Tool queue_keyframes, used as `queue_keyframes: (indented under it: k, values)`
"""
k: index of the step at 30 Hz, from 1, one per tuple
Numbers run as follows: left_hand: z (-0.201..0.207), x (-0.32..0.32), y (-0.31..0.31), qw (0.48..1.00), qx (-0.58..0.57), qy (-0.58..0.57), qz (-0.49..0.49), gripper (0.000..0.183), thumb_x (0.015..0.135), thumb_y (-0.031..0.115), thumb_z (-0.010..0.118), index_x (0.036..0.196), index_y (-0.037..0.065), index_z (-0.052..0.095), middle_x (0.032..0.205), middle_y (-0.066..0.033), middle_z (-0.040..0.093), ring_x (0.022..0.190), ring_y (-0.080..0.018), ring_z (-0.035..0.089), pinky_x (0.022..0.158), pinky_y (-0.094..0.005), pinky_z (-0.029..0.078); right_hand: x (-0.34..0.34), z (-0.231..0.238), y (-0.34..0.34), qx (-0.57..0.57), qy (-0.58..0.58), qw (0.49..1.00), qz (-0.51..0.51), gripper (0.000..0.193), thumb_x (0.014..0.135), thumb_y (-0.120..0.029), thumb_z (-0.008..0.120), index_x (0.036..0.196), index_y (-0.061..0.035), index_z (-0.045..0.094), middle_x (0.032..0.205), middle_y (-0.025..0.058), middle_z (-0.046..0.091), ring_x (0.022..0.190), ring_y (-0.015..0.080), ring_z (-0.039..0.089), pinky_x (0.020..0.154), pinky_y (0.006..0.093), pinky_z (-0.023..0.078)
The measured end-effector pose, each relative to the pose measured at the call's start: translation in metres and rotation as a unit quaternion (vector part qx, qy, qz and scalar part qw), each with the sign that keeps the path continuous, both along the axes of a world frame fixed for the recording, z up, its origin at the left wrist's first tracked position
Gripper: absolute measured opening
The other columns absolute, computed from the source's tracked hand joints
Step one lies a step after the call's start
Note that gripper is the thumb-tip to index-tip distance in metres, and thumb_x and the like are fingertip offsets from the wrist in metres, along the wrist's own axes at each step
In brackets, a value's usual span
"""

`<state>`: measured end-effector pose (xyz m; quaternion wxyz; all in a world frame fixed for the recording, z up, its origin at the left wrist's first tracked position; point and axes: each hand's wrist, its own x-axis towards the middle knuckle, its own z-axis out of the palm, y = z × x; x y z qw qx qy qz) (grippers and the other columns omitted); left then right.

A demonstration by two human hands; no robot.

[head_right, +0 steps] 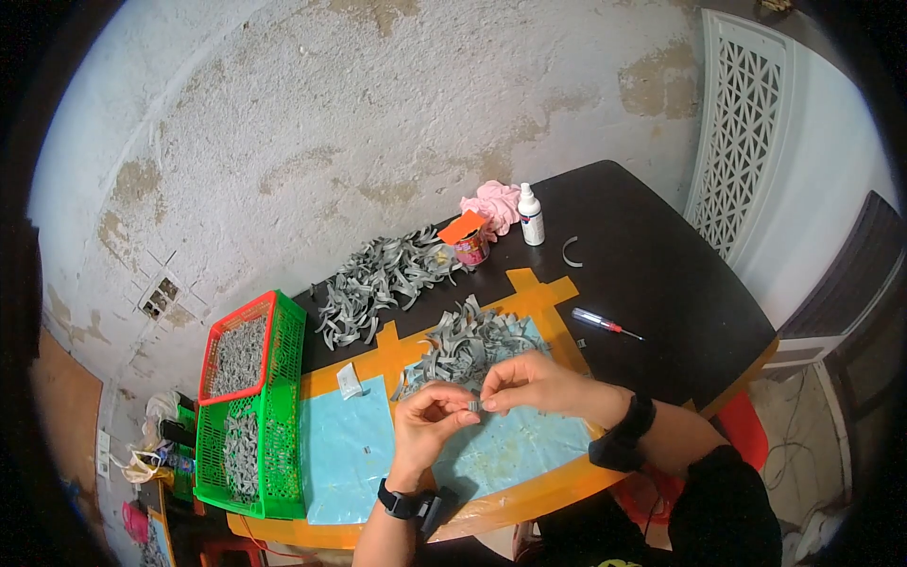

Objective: Assembling small decorative or functional components for shoes by hand.

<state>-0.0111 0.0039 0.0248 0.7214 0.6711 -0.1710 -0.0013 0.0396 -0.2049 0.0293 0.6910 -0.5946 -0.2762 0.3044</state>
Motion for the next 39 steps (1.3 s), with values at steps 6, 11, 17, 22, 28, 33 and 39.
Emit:
queue_keyframes:
  k: [6, 11, 17, 22, 28, 33, 39]
  values:
    - [-0.006, 0.0, -0.005, 0.986, -0.129, 0.106, -0.02, 0.025, 0.073, -0.008, 0.073, 0.095, 0.0, 0.066, 0.095, -0.0061, 0.065, 0.084, -0.0114, 0.062, 0.074, -0.0247, 0.052, -0.001, -0.007, 0.001, 0.021, 0.026, 0.999, 0.009, 0.015, 0.086, -0.014, 0.065, 0.094, -0.0007, 0.064, 0.085, 0.0001, 0.063, 0.078, 0.0061, 0.057, 0.072, 0.0223, 0.044]
    - [0.005, -0.001, -0.007, 0.978, 0.165, -0.11, 0.071, 0.028, 0.071, -0.007, 0.074, 0.096, 0.002, 0.069, 0.09, -0.0047, 0.067, 0.083, -0.0133, 0.061, 0.071, -0.0271, 0.05, 0.0, -0.006, 0.0, -0.02, 0.0, 1.0, -0.02, 0.016, 0.086, -0.014, 0.065, 0.094, -0.0004, 0.063, 0.084, -0.0009, 0.062, 0.077, 0.0055, 0.056, 0.07, 0.022, 0.043]
    - [-0.006, 0.001, -0.005, 0.998, 0.021, 0.053, 0.041, 0.022, 0.073, -0.009, 0.072, 0.093, -0.001, 0.067, 0.091, -0.0057, 0.067, 0.081, -0.0122, 0.063, 0.074, -0.0255, 0.052, -0.001, 0.0, 0.001, -0.024, -0.006, 1.0, -0.013, 0.016, 0.085, -0.015, 0.065, 0.091, -0.0005, 0.064, 0.082, -0.0005, 0.062, 0.076, 0.0055, 0.055, 0.069, 0.0216, 0.043]
    - [-0.012, 0.005, 0.002, 0.994, -0.042, 0.1, 0.025, 0.022, 0.074, -0.011, 0.071, 0.093, -0.002, 0.066, 0.093, -0.0064, 0.066, 0.081, -0.0123, 0.064, 0.075, -0.0255, 0.054, 0.0, 0.001, 0.0, -0.016, -0.001, 0.999, -0.035, 0.011, 0.085, -0.012, 0.065, 0.087, -0.0014, 0.064, 0.078, -0.0006, 0.061, 0.075, 0.0048, 0.055, 0.067, 0.0209, 0.041]
    - [-0.011, 0.005, 0.0, 0.999, -0.006, 0.043, 0.007, 0.022, 0.072, -0.011, 0.072, 0.092, -0.001, 0.067, 0.093, -0.0068, 0.065, 0.084, -0.0132, 0.063, 0.075, -0.0257, 0.053, 0.001, -0.004, 0.0, -0.029, 0.009, 0.999, -0.015, 0.012, 0.086, -0.012, 0.064, 0.088, -0.0009, 0.064, 0.079, 0.0001, 0.062, 0.075, 0.0054, 0.055, 0.068, 0.0214, 0.042]
    - [-0.002, 0.003, -0.003, 0.999, 0.034, 0.017, 0.005, 0.021, 0.07, -0.008, 0.075, 0.089, 0.001, 0.069, 0.092, -0.0064, 0.065, 0.086, -0.0134, 0.061, 0.076, -0.0263, 0.052, 0.002, -0.007, 0.0, -0.031, 0.018, 0.999, -0.01, 0.016, 0.085, -0.014, 0.066, 0.092, -0.0009, 0.065, 0.079, 0.0, 0.063, 0.074, 0.0056, 0.057, 0.067, 0.0205, 0.043]
    - [0.005, 0.001, -0.003, 0.997, 0.078, 0.013, 0.017, 0.023, 0.069, -0.006, 0.077, 0.09, 0.001, 0.071, 0.093, -0.0057, 0.065, 0.083, -0.0126, 0.061, 0.076, -0.0257, 0.05, 0.004, -0.006, 0.0, -0.037, 0.036, 0.999, 0.011, 0.016, 0.085, -0.014, 0.066, 0.093, 0.0, 0.065, 0.08, 0.001, 0.064, 0.075, 0.0059, 0.057, 0.068, 0.0211, 0.043]
